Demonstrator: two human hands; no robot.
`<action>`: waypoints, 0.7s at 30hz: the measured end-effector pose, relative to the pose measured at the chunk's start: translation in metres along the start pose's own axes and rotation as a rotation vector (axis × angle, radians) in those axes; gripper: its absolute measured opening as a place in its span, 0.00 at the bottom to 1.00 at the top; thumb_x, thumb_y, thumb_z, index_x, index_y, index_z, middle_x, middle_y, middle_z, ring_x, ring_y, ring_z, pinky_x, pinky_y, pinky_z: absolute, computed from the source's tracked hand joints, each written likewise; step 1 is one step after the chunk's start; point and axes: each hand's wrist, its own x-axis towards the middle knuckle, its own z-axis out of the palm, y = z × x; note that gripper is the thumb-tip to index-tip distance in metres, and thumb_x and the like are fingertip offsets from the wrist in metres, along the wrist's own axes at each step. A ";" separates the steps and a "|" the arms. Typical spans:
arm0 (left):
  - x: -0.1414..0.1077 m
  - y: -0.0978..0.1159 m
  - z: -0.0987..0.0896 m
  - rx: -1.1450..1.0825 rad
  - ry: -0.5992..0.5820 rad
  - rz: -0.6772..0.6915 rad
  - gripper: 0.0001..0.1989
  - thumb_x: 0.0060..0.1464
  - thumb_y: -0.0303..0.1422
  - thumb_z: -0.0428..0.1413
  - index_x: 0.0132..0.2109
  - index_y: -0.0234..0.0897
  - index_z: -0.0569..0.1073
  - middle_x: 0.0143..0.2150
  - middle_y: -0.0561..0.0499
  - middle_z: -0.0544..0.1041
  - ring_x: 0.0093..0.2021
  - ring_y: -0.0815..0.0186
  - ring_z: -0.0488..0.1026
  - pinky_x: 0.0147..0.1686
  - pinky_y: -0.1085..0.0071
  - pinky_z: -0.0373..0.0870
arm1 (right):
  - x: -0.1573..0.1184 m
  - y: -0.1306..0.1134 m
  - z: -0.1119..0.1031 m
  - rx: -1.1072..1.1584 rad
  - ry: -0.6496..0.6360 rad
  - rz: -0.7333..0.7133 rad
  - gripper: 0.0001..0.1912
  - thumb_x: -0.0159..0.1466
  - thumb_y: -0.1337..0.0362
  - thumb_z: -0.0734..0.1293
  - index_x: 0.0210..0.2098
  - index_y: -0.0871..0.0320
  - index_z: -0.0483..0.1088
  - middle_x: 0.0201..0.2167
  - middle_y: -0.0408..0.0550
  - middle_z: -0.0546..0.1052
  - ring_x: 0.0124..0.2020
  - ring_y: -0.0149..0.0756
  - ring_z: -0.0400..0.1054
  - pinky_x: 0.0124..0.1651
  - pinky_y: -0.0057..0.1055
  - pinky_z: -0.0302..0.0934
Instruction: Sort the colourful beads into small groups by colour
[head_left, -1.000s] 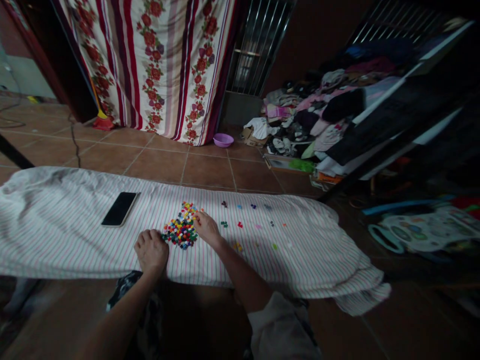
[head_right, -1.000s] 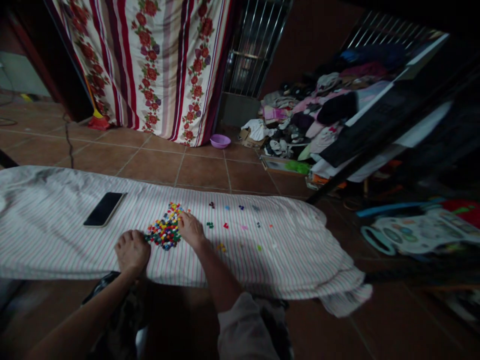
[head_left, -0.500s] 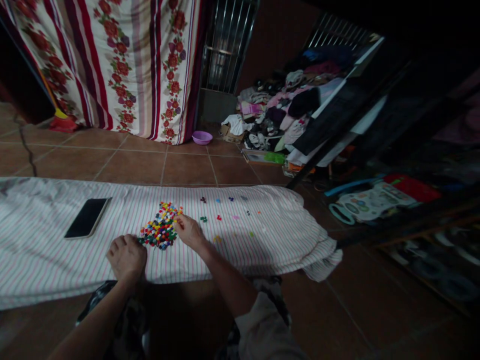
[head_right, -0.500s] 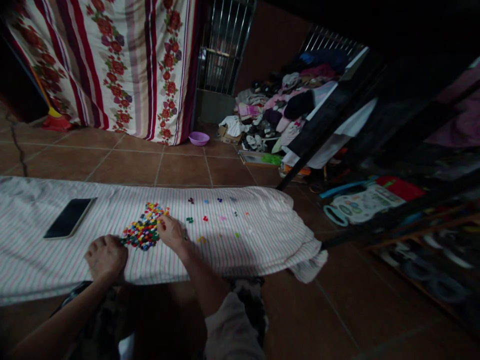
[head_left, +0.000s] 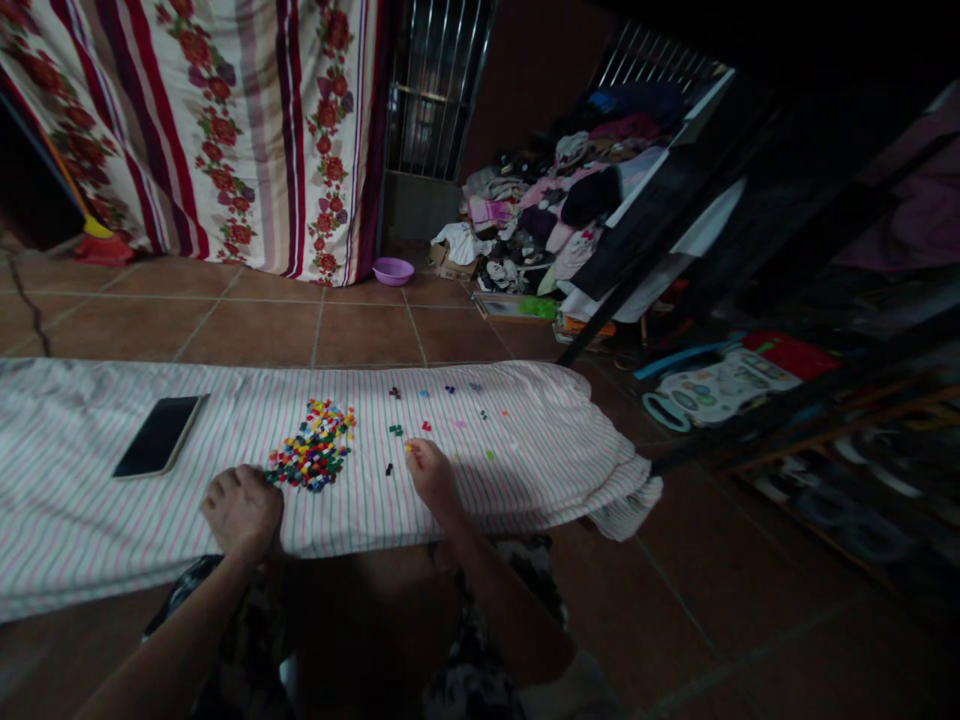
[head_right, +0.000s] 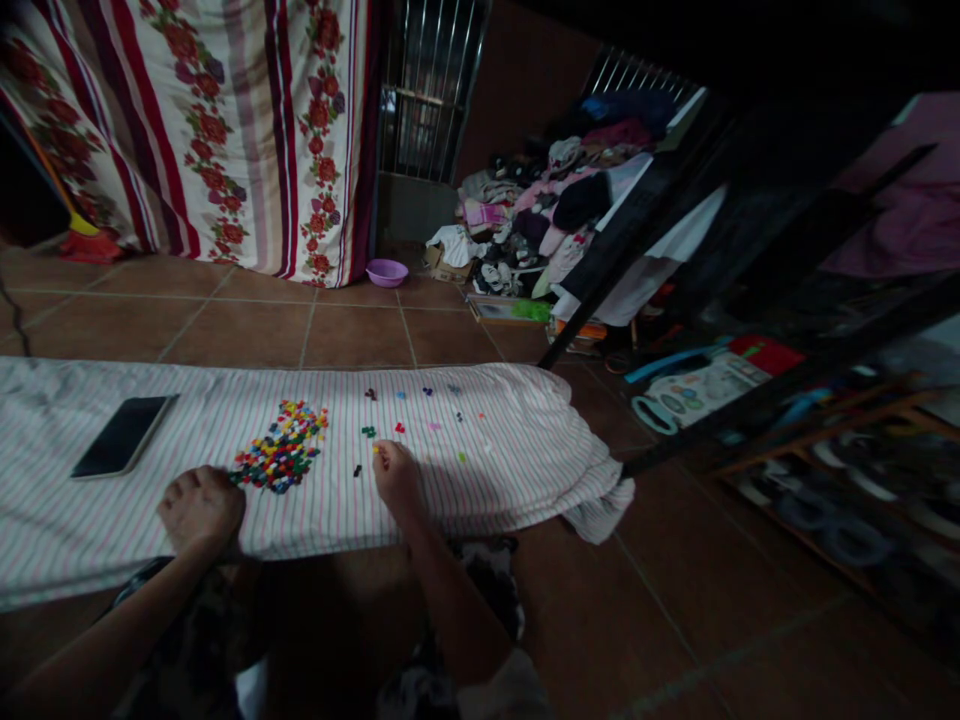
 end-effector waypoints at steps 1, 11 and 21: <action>0.000 0.000 0.000 -0.006 0.001 -0.003 0.18 0.58 0.33 0.38 0.47 0.28 0.68 0.46 0.34 0.69 0.51 0.48 0.63 0.46 0.57 0.56 | -0.002 0.007 -0.007 -0.034 0.021 0.027 0.14 0.62 0.69 0.59 0.43 0.58 0.72 0.41 0.50 0.77 0.42 0.35 0.71 0.48 0.30 0.63; -0.001 0.001 -0.002 -0.026 0.012 -0.006 0.19 0.57 0.33 0.39 0.47 0.28 0.68 0.46 0.33 0.69 0.51 0.48 0.63 0.46 0.56 0.56 | -0.016 0.034 -0.023 -0.212 -0.022 0.124 0.16 0.59 0.73 0.58 0.40 0.59 0.74 0.39 0.51 0.77 0.43 0.36 0.69 0.48 0.30 0.61; -0.002 0.001 -0.005 -0.002 -0.020 -0.010 0.19 0.56 0.33 0.39 0.47 0.26 0.67 0.46 0.33 0.68 0.50 0.49 0.63 0.46 0.57 0.56 | -0.019 0.034 -0.024 -0.161 -0.048 0.024 0.20 0.58 0.74 0.58 0.45 0.59 0.74 0.41 0.52 0.77 0.44 0.37 0.69 0.49 0.32 0.62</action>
